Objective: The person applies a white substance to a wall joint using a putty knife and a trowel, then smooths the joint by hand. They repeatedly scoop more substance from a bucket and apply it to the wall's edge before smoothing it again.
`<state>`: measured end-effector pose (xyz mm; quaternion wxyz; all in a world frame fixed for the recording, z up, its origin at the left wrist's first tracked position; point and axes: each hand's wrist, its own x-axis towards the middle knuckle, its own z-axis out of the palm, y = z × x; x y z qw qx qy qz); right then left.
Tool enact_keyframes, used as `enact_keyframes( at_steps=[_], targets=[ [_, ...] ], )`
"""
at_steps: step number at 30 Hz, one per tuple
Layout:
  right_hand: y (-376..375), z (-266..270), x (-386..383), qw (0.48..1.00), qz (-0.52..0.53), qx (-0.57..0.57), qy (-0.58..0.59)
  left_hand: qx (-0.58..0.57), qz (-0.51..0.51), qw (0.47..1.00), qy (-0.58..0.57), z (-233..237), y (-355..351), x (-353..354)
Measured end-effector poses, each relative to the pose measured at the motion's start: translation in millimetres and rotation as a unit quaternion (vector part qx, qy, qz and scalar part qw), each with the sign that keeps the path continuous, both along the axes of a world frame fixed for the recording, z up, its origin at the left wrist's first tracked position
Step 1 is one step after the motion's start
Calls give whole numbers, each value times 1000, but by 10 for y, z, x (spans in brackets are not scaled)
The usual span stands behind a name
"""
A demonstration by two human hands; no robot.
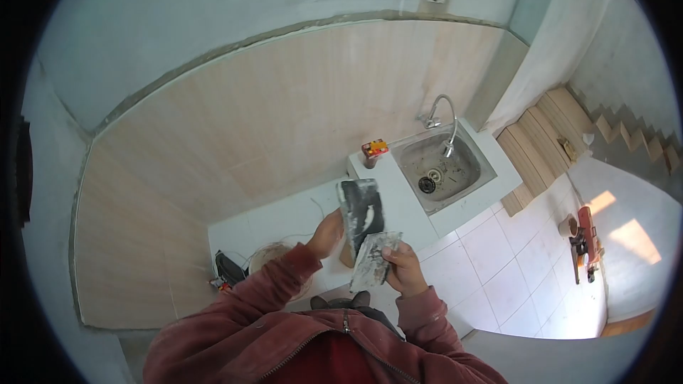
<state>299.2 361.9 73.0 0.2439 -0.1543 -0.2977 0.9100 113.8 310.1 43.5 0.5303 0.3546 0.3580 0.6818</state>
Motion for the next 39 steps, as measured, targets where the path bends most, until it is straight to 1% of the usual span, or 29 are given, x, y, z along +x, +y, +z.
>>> enact_keyframes(
  at_steps=[1, 2, 3, 4, 5, 6, 7, 8, 9, 10, 11, 13, 14, 15, 16, 17, 18, 20, 21, 22, 23, 24, 26, 27, 29, 33, 36, 39],
  targets=[
    [43, 62, 80, 998, -39, 47, -29, -1, -6, 1000, 5, 203, 117, -8],
    [60, 152, 168, 992, -92, 66, -58, -16, -60, 991, 117, 426, 270, -35],
    [115, 179, 278, 991, -98, 68, -53, -28, -112, 967, 229, 604, 429, -44],
    [177, 164, 432, 983, -142, 95, -66, -17, -132, 966, 220, 537, 656, -54],
    [241, 144, 594, 972, -184, 122, -81, -16, -78, 905, 418, 496, 891, -146],
    [290, 122, 766, 971, -189, 126, -79, -13, -17, 804, 594, 476, 1152, -286],
    [318, 95, 953, 960, -224, 137, -102, 54, 95, 664, 740, 519, 1512, -505],
    [318, 82, 1114, 947, -257, 147, -126, 26, 203, 608, 767, 737, 1820, -653],
    [279, 125, 1245, 938, -281, 141, -146, -6, 270, 522, 809, 956, 2129, -852],
    [230, 166, 1367, 928, -305, 136, -165, -60, 280, 477, 831, 1238, 2412, -1061],
    [186, 127, 1491, 919, -335, 119, -172, -108, 316, 436, 835, 1418, 2678, -1250],
    [58, 49, 1708, 900, -386, 82, -185, -185, 315, 437, 822, 1683, 3073, -1531],
    [-13, 42, 1794, 891, -406, 61, -192, -182, 319, 438, 820, 1762, 3189, -1570],
    [-85, 72, 1844, 891, -407, 65, -190, -222, 299, 448, 813, 1838, 3274, -1598],
    [-168, 115, 1876, 860, -438, 22, -262, -262, 278, 456, 804, 1887, 3325, -1615],
    [-233, 108, 1925, 820, -465, -22, -332, -261, 281, 457, 802, 1904, 3362, -1606],
    [-288, 14, 2052, 821, -465, -19, -331, -263, 278, 454, 805, 1917, 3396, -1584],
    [-340, -143, 2302, 857, -418, 7, -301, -265, 280, 451, 805, 1926, 3460, -1577],
    [-315, -91, 2276, 858, -417, 13, -301, -250, 295, 427, 817, 1910, 3488, -1577],
    [-311, -14, 2228, 847, -425, 11, -319, -236, 309, 402, 829, 1892, 3503, -1588],
    [-319, 41, 2206, 836, -433, 8, -337, -238, 309, 405, 827, 1869, 3495, -1622],
    [-306, 59, 2218, 835, -432, 9, -340, -233, 299, 398, 835, 1887, 3439, -1641],
    [-274, 70, 2219, 869, -403, -10, -288, -231, 290, 388, 844, 1936, 3307, -1681],
    [-250, 113, 2163, 870, -400, -10, -287, -233, 287, 382, 847, 1957, 3226, -1702],
    [-210, 208, 2022, 851, -421, -3, -314, -238, 286, 372, 851, 1955, 3110, -1778],
    [-118, 121, 1996, 880, -369, 16, -299, -237, 303, 358, 851, 1917, 2833, -1952],
    [-26, 64, 1886, 873, -359, 43, -329, -234, 316, 349, 851, 1893, 2581, -2041],
    [34, 90, 1774, 880, -336, 49, -332, -239, 325, 349, 846, 1862, 2356, -2136]
  ],
)
